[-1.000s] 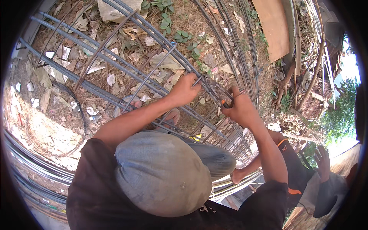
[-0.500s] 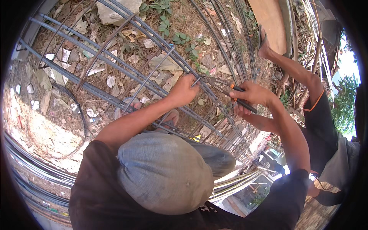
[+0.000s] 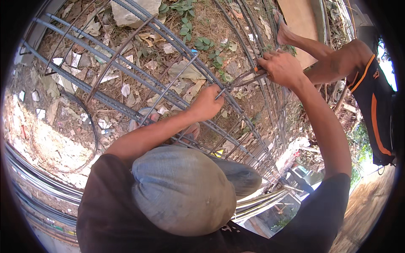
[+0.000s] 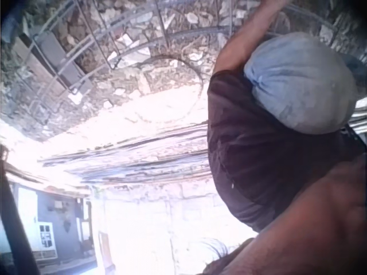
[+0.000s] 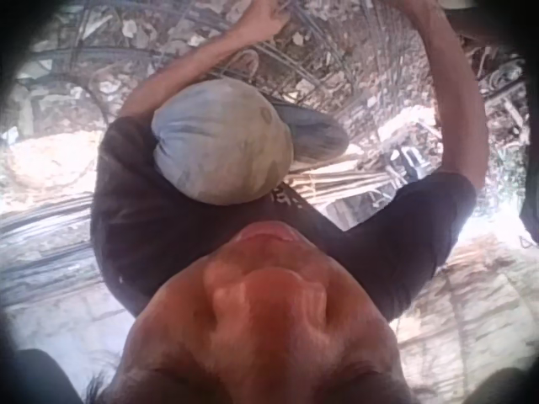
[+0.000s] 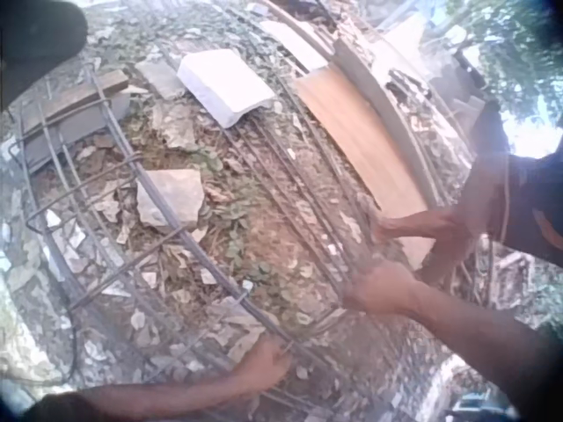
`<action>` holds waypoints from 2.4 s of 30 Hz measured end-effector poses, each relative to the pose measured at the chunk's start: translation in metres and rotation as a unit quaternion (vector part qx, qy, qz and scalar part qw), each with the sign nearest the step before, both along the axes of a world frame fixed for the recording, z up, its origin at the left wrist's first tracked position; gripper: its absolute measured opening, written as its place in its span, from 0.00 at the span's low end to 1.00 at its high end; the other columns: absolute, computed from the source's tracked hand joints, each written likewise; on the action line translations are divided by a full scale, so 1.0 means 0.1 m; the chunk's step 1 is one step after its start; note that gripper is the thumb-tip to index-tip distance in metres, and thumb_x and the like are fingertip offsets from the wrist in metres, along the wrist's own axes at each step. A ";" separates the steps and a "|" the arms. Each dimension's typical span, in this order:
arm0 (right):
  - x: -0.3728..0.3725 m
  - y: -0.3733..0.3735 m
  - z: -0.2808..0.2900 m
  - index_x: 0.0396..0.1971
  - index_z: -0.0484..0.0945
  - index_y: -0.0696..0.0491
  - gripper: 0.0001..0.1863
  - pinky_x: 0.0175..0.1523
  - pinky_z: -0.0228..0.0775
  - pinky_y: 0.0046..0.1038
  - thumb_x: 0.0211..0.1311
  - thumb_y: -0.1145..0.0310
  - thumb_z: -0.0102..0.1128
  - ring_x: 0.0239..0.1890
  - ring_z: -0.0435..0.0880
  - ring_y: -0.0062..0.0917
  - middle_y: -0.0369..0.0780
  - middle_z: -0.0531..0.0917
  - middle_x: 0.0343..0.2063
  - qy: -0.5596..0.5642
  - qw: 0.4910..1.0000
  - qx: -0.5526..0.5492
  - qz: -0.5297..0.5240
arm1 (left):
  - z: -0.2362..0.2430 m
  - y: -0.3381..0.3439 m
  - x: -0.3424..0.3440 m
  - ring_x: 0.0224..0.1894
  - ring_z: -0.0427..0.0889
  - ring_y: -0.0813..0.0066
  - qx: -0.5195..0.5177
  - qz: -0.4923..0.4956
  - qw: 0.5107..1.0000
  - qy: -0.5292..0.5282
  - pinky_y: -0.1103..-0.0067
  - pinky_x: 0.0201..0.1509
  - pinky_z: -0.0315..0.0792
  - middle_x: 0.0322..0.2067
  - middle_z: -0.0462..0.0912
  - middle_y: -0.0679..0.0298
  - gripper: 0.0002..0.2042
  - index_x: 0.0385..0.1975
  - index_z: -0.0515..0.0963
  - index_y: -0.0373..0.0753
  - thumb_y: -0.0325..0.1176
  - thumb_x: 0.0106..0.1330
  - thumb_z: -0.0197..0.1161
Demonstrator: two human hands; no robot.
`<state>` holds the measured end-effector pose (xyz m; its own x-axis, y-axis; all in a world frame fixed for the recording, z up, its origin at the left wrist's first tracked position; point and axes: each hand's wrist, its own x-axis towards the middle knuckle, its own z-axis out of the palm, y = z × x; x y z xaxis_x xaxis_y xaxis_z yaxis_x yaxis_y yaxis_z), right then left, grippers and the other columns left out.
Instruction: The person secures rebar intersections by hand using wire ties and pliers, twisting the wire to tighten it around the steel frame and then cutting the excess.
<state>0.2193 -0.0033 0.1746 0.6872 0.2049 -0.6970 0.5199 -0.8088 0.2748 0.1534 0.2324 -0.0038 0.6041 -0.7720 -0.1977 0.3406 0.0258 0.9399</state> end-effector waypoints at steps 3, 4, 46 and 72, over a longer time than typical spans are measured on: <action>0.14 -0.24 -0.34 0.37 0.80 0.50 0.13 0.44 0.74 0.36 0.53 0.61 0.67 0.40 0.82 0.34 0.38 0.81 0.32 0.072 0.996 0.054 -0.014 | 0.11 0.03 0.08 0.29 0.73 0.74 0.037 -0.060 0.997 0.044 0.72 0.33 0.67 0.25 0.76 0.58 0.08 0.37 0.76 0.30 0.29 0.63 0.58; 0.16 -0.24 -0.40 0.33 0.82 0.51 0.11 0.42 0.75 0.37 0.54 0.60 0.66 0.38 0.84 0.36 0.39 0.83 0.30 0.067 0.996 0.055 -0.025 | 0.10 0.01 0.07 0.29 0.73 0.74 0.038 -0.061 0.996 0.043 0.72 0.33 0.67 0.25 0.76 0.58 0.08 0.37 0.76 0.30 0.29 0.63 0.58; -0.52 0.40 0.33 0.38 0.77 0.57 0.20 0.37 0.77 0.39 0.49 0.61 0.73 0.28 0.85 0.40 0.47 0.82 0.23 0.287 0.739 0.007 -0.609 | 0.09 0.05 0.16 0.29 0.67 0.79 0.026 -0.090 0.994 0.064 0.75 0.32 0.63 0.23 0.70 0.65 0.09 0.37 0.75 0.30 0.31 0.66 0.58; -0.66 0.39 0.39 0.35 0.80 0.56 0.19 0.40 0.75 0.41 0.54 0.56 0.69 0.36 0.85 0.39 0.45 0.83 0.34 -0.076 0.979 0.092 -0.166 | 0.00 0.03 0.07 0.27 0.68 0.81 0.020 -0.065 0.995 0.068 0.76 0.30 0.63 0.22 0.72 0.68 0.07 0.37 0.76 0.32 0.29 0.65 0.58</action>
